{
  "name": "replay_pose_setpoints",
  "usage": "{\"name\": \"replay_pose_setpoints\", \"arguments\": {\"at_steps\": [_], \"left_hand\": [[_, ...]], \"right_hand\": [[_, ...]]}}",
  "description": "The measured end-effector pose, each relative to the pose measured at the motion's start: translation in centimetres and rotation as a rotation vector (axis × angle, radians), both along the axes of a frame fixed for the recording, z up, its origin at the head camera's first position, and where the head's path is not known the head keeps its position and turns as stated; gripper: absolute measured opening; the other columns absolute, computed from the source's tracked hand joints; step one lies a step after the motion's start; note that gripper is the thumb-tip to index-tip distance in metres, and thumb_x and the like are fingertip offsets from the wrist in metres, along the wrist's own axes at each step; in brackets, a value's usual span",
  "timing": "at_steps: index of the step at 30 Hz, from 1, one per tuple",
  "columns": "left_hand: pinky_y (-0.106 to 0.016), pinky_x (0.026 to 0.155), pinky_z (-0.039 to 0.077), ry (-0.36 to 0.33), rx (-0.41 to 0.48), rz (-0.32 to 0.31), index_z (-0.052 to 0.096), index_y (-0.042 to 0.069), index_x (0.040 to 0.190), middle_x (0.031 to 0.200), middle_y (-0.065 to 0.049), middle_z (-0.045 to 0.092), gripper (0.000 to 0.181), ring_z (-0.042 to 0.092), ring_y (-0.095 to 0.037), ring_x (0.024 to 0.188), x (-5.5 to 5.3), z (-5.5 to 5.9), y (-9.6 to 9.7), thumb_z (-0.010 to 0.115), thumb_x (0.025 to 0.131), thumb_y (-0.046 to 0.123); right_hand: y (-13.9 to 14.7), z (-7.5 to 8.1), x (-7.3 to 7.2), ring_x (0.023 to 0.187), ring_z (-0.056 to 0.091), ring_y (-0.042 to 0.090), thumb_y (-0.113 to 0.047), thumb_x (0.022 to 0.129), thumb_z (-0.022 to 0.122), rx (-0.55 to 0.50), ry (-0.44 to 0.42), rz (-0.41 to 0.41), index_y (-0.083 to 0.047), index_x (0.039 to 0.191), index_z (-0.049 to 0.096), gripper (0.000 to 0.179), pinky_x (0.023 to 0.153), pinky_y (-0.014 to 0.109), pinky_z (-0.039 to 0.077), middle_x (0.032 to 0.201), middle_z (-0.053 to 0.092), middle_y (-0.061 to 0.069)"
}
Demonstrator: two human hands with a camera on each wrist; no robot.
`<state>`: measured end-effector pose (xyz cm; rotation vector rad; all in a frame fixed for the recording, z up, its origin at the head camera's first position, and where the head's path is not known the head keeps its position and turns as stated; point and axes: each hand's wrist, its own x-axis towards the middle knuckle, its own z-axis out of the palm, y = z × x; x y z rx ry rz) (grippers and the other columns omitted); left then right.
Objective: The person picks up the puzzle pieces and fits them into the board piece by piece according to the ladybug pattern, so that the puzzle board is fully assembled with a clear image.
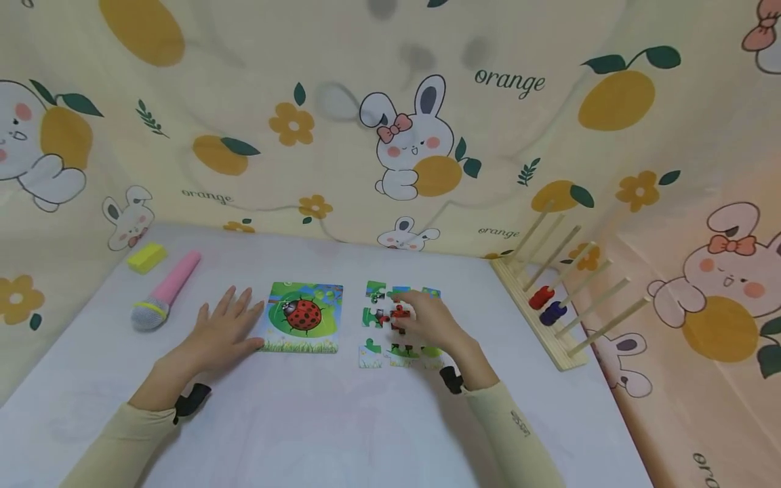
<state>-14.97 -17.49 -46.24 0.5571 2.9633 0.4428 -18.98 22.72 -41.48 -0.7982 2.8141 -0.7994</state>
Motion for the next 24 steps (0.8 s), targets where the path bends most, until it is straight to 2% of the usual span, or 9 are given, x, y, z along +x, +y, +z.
{"name": "replay_pose_setpoints", "arguments": {"at_steps": [3,9,14,19,24], "left_hand": [[-0.082,0.102,0.011,-0.034,0.002,0.004,0.041,0.004,0.151,0.158,-0.031,0.021,0.070,0.008,-0.053,0.146,-0.3,-0.8,-0.4,0.062,0.097,0.042],[-0.082,0.102,0.011,-0.048,0.020,0.008,0.037,0.009,0.154,0.158,-0.033,0.020,0.072,0.008,-0.055,0.145,-0.6,-1.8,-0.8,0.061,0.097,0.045],[-0.083,0.101,0.010,-0.053,0.042,-0.007,0.035,0.016,0.156,0.159,-0.033,0.017,0.071,0.006,-0.055,0.146,-0.7,-2.0,-0.9,0.061,0.097,0.046],[-0.083,0.101,0.010,-0.057,0.056,-0.014,0.038,0.016,0.155,0.158,-0.033,0.018,0.068,0.006,-0.054,0.146,-0.6,-1.6,-1.0,0.062,0.097,0.043],[-0.081,0.103,0.010,-0.048,0.081,-0.038,0.039,0.014,0.154,0.159,-0.031,0.020,0.069,0.007,-0.053,0.146,-0.7,-1.5,-1.2,0.063,0.097,0.044]], "right_hand": [[-1.0,0.1,-2.5,0.127,0.053,0.039,-0.002,0.092,0.069,-0.046,-0.104,0.000,0.006,0.133,0.058,0.043,0.105,0.054,0.043,0.134,0.060,0.021],[-2.8,-0.5,-6.3,0.122,0.055,0.039,-0.002,0.091,0.072,0.039,-0.164,0.014,0.006,0.131,0.059,0.043,0.102,0.051,0.045,0.131,0.061,0.021],[-3.6,-1.4,-8.1,0.118,0.056,0.037,-0.001,0.088,0.073,0.066,-0.211,-0.007,0.005,0.130,0.060,0.044,0.101,0.049,0.046,0.127,0.062,0.021],[-4.3,-2.3,-9.4,0.119,0.055,0.034,-0.005,0.085,0.077,0.083,-0.245,-0.020,0.002,0.130,0.061,0.048,0.102,0.048,0.046,0.126,0.061,0.017],[-4.7,-3.0,-10.1,0.119,0.055,0.034,-0.006,0.084,0.080,0.098,-0.246,0.003,0.002,0.129,0.061,0.050,0.101,0.046,0.047,0.124,0.059,0.017]]}}
